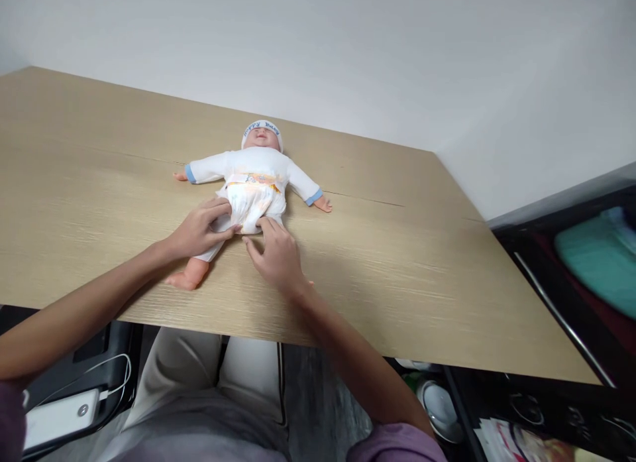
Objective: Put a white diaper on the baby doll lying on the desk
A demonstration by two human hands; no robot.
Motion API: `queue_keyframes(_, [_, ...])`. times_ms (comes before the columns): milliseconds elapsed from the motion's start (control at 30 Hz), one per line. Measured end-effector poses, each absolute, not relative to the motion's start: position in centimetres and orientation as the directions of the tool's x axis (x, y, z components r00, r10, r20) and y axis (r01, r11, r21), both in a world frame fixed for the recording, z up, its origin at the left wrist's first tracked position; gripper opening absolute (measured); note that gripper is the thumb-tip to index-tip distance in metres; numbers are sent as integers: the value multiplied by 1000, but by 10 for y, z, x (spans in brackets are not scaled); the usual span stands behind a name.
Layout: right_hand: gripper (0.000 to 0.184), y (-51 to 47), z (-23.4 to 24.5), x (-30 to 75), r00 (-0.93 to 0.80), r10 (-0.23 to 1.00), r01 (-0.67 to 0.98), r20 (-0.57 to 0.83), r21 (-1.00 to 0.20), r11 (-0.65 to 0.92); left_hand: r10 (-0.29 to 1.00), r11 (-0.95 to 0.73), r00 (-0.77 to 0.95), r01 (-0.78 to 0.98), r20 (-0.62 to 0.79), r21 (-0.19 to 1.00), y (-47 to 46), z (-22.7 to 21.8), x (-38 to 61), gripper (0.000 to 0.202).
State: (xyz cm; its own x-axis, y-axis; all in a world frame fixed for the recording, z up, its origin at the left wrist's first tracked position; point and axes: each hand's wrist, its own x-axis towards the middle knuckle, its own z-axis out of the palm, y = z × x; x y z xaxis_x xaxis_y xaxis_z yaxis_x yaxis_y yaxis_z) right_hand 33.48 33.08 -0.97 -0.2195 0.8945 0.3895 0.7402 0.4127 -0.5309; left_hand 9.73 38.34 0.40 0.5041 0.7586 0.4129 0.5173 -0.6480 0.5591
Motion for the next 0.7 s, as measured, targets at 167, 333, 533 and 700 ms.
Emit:
queue_keyframes(167, [27, 338, -6, 339, -70, 937, 601, 341, -736, 313, 863, -482, 375, 408, 339, 775, 387, -2, 97, 34])
queue_keyframes(333, [38, 340, -1, 346, 51, 937, 512, 346, -814, 272, 929, -293, 292, 198, 229, 936, 389, -9, 101, 55])
queue_keyframes(533, [31, 337, 2, 350, 48, 949, 544, 312, -805, 237, 985, -166, 83, 170, 153, 971, 384, -11, 101, 69])
queue_keyframes(700, [24, 337, 2, 347, -32, 945, 569, 326, -772, 285, 988, -108, 135, 244, 76, 964, 381, -3, 96, 52])
